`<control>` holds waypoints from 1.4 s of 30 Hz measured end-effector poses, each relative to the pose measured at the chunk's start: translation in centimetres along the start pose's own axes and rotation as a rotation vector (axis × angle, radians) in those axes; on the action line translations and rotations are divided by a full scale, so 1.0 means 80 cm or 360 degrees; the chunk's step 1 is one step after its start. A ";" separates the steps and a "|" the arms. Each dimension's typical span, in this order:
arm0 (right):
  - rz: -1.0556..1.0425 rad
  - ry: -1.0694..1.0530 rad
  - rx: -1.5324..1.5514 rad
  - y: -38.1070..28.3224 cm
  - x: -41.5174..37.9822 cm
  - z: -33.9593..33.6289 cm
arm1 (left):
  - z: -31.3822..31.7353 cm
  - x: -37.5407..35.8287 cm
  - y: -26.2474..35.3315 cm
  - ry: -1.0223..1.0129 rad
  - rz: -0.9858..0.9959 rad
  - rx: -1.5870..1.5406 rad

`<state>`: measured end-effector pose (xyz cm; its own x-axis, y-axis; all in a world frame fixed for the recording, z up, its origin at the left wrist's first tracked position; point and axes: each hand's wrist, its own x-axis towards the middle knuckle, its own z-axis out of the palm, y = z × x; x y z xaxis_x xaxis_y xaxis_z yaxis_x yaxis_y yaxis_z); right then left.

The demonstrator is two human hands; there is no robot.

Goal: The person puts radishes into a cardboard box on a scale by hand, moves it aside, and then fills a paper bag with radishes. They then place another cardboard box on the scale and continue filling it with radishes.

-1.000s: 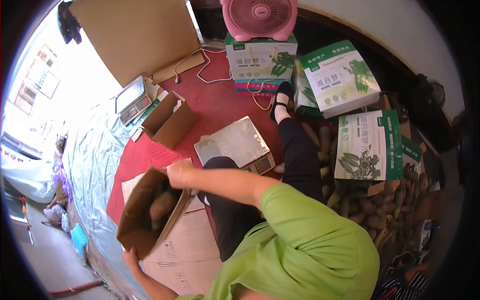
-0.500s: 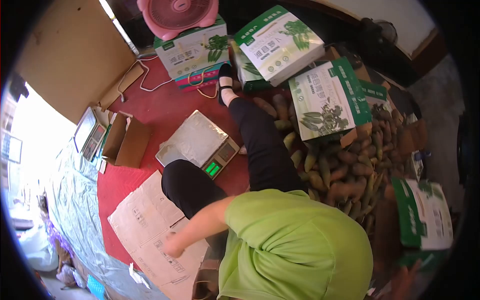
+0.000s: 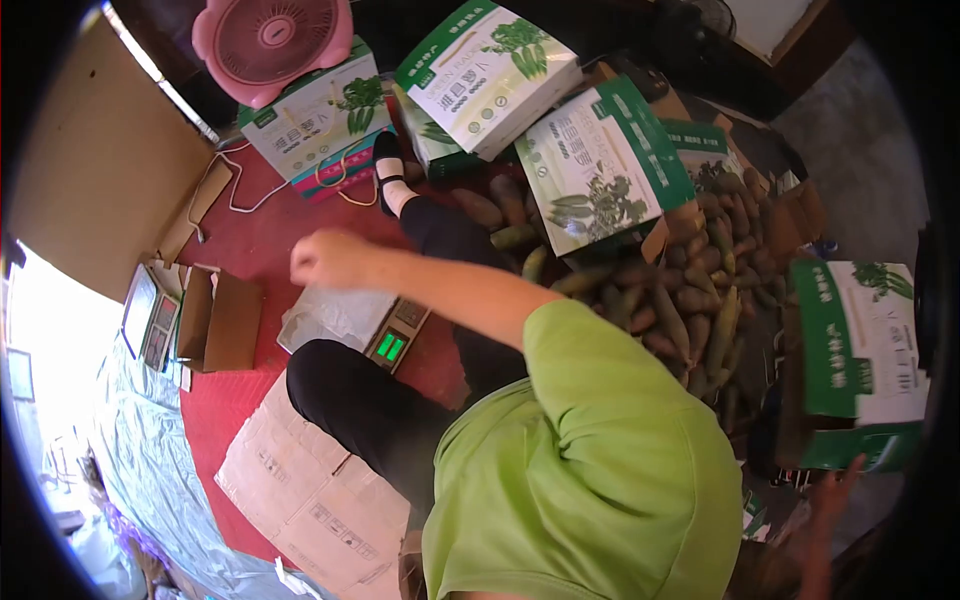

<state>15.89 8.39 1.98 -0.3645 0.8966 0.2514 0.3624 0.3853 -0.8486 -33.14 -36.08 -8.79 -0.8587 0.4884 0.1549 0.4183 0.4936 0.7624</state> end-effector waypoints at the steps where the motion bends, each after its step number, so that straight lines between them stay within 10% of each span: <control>1: 0.0045 0.0151 -0.0056 0.029 -0.007 -0.027 | 0.008 0.002 0.005 0.0024 0.0026 -0.0048; 17: 0.1059 0.2418 -0.1670 0.203 -0.358 -0.426 | 0.268 -0.047 0.404 -0.0558 0.0816 -0.0383; 21: 0.1260 0.2961 -0.0800 0.258 -0.431 -0.433 | 0.309 -0.081 0.450 -0.0820 0.0928 -0.0559; 24: 0.0894 0.2596 0.0039 0.293 -0.467 -0.420 | 0.330 -0.101 0.471 -0.0919 0.1008 -0.0574; 31: 0.1099 0.2202 0.0161 0.281 -0.452 -0.405 | 0.349 -0.126 0.485 -0.1002 0.1020 -0.0630; 42: 0.0723 0.1807 -0.1403 0.008 -0.285 -0.424 | 0.348 -0.124 0.481 -0.1115 0.1002 -0.0674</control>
<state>53.53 -4.42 11.46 0.6058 0.5009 0.6182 0.7939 -0.3294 -0.5111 -0.27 -1.86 1.51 -0.0988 0.9472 0.3052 0.4775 -0.2239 0.8496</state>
